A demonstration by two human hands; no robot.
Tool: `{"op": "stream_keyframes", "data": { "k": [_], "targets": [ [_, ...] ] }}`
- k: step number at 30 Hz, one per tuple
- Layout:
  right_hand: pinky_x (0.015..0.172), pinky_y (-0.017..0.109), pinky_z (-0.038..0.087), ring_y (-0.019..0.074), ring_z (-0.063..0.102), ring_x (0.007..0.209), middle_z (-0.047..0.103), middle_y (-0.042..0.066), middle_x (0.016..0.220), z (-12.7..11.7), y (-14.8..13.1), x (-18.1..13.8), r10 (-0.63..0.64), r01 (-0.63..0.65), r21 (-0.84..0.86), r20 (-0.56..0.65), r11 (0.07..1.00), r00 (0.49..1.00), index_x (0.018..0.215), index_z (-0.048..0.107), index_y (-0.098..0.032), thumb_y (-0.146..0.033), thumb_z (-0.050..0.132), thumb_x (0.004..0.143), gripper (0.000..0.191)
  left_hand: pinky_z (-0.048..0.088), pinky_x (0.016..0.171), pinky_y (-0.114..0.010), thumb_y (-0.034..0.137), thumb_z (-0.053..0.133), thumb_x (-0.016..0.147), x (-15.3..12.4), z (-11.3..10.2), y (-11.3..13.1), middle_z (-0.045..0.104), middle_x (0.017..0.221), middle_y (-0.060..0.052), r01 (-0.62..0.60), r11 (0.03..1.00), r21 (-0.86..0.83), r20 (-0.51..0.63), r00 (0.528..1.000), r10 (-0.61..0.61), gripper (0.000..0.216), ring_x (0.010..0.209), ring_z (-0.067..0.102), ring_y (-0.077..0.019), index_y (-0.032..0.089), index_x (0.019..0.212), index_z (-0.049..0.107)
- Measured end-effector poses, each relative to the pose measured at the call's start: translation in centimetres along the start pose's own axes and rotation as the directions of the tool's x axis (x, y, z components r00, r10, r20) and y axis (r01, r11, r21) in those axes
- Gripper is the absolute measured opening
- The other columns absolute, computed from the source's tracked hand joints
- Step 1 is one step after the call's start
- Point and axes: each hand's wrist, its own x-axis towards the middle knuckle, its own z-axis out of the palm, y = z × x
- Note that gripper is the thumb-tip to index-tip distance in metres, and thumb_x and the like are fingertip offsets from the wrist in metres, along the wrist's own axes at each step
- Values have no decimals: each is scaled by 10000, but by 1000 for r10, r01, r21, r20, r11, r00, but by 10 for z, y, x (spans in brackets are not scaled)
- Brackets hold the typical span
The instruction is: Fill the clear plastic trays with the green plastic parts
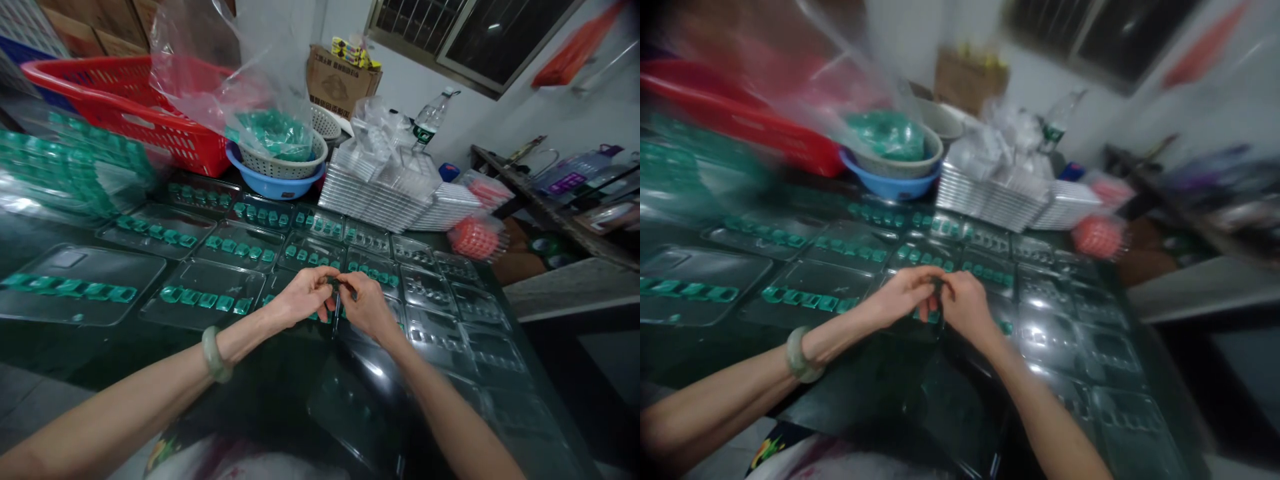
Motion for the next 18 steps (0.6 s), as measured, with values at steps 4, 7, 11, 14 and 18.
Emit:
{"op": "stream_keyframes", "data": {
  "k": [4, 7, 11, 14, 18],
  "targets": [
    [691, 292, 403, 172, 516, 733, 602, 66, 747, 3, -5, -4, -14, 2, -120, -105, 993, 994, 913, 600, -146, -120, 392, 773, 252, 445, 420, -215, 239, 517, 735, 0, 3, 3, 592, 595, -29, 17, 994, -111, -80, 996, -26, 337, 449, 547, -104, 74, 1026, 478],
    [695, 285, 409, 168, 519, 742, 612, 59, 776, 4, -6, -5, -13, 1, -89, -136, 996, 991, 905, 596, -160, -142, 403, 782, 229, 426, 388, -197, 270, 566, 699, -2, 4, 7, 583, 557, -26, 25, 993, -115, -144, 989, -42, 272, 431, 528, -94, 81, 891, 534],
    [674, 277, 419, 161, 529, 733, 616, 50, 796, 6, -7, -6, -10, 1, -46, -186, 999, 983, 892, 590, -171, -148, 415, 782, 208, 400, 354, -181, 259, 603, 661, -4, 5, 7, 565, 544, -7, 24, 994, -107, -183, 982, -43, 228, 402, 502, -79, 102, 816, 546],
    [656, 275, 427, 157, 537, 710, 613, 55, 784, 8, -8, -6, -22, 14, -32, -250, 999, 968, 891, 589, -164, -149, 418, 780, 204, 376, 329, -164, 282, 632, 629, -6, 6, 5, 559, 590, 5, -35, 995, -91, -272, 962, 9, 243, 402, 483, -63, 123, 790, 544],
    [641, 269, 432, 152, 543, 705, 605, 52, 777, 9, -9, -8, -6, 1, -20, -293, 1000, 956, 895, 581, -168, -157, 420, 782, 197, 353, 322, -144, 281, 680, 569, -7, 10, 2, 551, 656, 20, -145, 988, -55, -396, 911, 111, 261, 430, 460, -44, 144, 753, 556]
  ]
}}
